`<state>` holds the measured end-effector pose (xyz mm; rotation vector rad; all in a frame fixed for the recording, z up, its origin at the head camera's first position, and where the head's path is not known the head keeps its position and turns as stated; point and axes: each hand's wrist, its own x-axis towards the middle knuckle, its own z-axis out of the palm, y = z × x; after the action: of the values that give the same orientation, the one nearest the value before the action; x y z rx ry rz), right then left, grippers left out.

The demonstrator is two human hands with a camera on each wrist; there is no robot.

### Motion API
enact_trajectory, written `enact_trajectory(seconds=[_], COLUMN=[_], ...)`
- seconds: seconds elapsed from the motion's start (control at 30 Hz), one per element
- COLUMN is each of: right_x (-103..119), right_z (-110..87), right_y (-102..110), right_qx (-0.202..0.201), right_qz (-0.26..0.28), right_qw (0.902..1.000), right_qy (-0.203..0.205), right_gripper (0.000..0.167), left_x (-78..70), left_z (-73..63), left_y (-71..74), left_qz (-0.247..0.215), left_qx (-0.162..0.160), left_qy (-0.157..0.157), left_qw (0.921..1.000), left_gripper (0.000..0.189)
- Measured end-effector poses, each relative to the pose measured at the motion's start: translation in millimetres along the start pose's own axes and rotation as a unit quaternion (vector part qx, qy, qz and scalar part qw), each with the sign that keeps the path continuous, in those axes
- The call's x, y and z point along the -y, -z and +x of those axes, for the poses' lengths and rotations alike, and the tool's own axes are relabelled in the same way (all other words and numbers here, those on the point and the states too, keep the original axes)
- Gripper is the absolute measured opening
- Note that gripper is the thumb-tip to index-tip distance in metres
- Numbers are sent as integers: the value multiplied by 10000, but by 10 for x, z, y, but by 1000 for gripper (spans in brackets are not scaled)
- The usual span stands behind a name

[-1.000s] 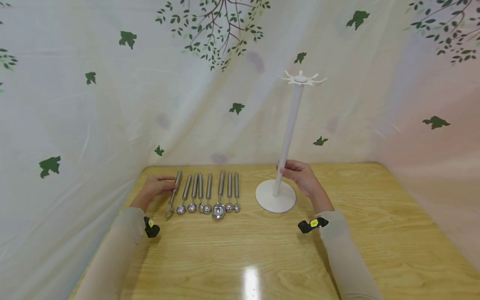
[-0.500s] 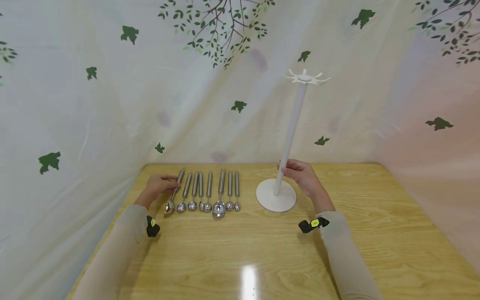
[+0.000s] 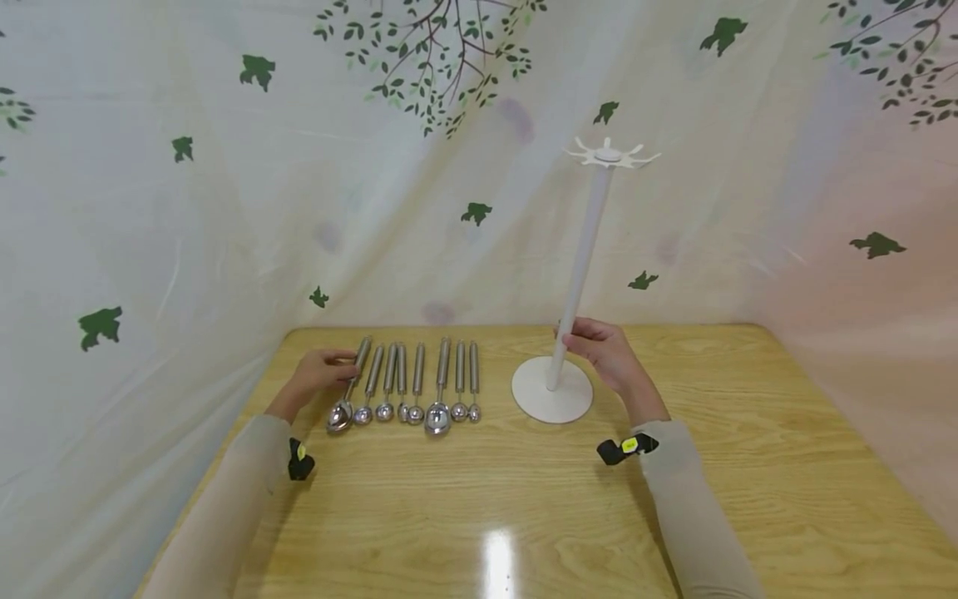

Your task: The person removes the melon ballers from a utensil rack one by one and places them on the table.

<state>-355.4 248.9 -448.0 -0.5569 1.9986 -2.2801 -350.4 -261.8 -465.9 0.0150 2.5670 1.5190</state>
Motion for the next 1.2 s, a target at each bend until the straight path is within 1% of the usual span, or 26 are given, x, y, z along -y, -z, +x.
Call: enact_trajectory(seconds=[0.1, 0.2, 0.37, 0.47, 0.57, 0.67, 0.8, 0.9, 1.07, 1.2], right_x=[0, 0, 0, 4, 2, -1, 6, 9, 3, 0], right_z=[1, 3, 14, 13, 8, 2, -6, -6, -6, -5], right_y=[-4, -4, 7, 13, 17, 21, 27, 29, 20, 15], right_qx=[14, 16, 29, 19, -3, 26, 22, 9, 32, 46], right_qz=[-19, -46, -24, -39, -34, -58, -94, -69, -42, -100], right_qw=[10000, 10000, 10000, 10000, 10000, 10000, 9999, 9999, 10000, 9999], right_qy=[-30, -46, 10, 34, 7, -27, 75, 130, 41, 15], right_gripper=[27, 30, 30, 29, 27, 24, 24, 25, 28, 24], left_x=[35, 54, 31, 24, 21, 23, 31, 28, 43, 68], left_z=[1, 4, 21, 29, 18, -4, -19, -13, 2, 2], left_y=[4, 1, -11, -13, -8, 5, 13, 12, 15, 22], left_qz=[-13, 6, 109, 119, -25, -188, -338, -307, -212, -252], left_qx=[29, 16, -85, -70, -43, 48, 128, 118, 170, 241], left_qy=[-74, -79, -14, -71, -61, -141, -315, -297, -182, -169], left_qw=[10000, 10000, 9999, 9999, 10000, 9997, 9988, 9990, 9995, 9992], left_gripper=[51, 51, 49, 51, 51, 53, 53, 53, 54, 56])
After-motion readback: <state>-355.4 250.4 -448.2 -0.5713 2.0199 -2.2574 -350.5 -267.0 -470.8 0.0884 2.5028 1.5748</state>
